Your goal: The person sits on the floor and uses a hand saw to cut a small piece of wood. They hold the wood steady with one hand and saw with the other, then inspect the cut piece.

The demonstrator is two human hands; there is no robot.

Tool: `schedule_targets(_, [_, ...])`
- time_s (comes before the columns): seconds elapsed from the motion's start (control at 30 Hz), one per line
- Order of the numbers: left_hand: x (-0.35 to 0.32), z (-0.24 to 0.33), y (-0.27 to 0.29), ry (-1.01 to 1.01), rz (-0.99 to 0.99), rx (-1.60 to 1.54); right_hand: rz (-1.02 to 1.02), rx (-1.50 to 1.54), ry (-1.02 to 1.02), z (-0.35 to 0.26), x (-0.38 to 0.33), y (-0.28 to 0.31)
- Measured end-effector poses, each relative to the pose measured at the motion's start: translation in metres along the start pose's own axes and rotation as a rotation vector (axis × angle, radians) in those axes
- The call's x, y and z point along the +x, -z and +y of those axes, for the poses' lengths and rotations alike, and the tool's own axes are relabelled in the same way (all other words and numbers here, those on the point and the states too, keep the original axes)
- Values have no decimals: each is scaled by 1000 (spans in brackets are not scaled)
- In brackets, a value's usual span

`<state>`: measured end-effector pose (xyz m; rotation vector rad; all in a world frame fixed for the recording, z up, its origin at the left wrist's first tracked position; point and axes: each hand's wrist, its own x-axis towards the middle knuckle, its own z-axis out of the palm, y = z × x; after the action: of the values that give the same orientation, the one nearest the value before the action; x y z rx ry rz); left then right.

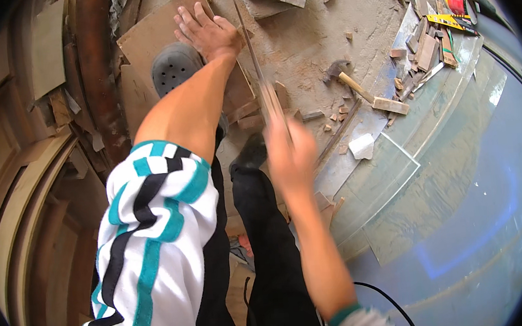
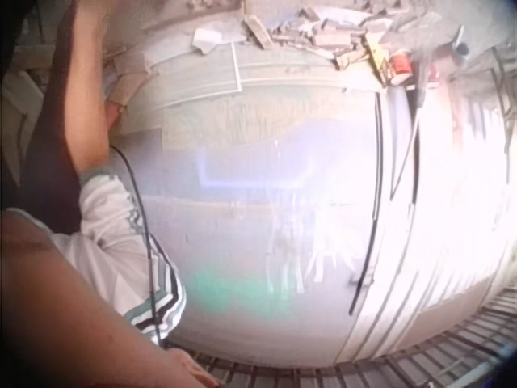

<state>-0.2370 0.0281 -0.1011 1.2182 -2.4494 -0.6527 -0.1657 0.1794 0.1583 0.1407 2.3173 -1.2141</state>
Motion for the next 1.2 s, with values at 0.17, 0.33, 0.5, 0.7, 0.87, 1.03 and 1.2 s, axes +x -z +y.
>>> schedule_targets(0.17, [-1,-5,2,39,-31,-20,-11,-102,-58,-9,37,-24])
schedule_targets(0.33, [3,-1,9,38,-15,-16,-129,-57,-227,-48,-90,62])
schedule_targets(0.5, [-4,8,3,14,-43,-19,-8,-98,37,22,71,-43])
schedule_targets(0.7, [0,-3,3,28,-36,5,-39,-22,-26,-9,-29,13])
schedule_targets(0.87, [2,-2,5,5,-15,20,-72,87,-167,-6,-39,22])
schedule_targets(1.03, [5,0,-3,4,-40,3,14,-36,-8,31,78,-46])
schedule_targets(1.2, [0,-2,11,39,-63,-8,-56,-60,-93,1,-98,44])
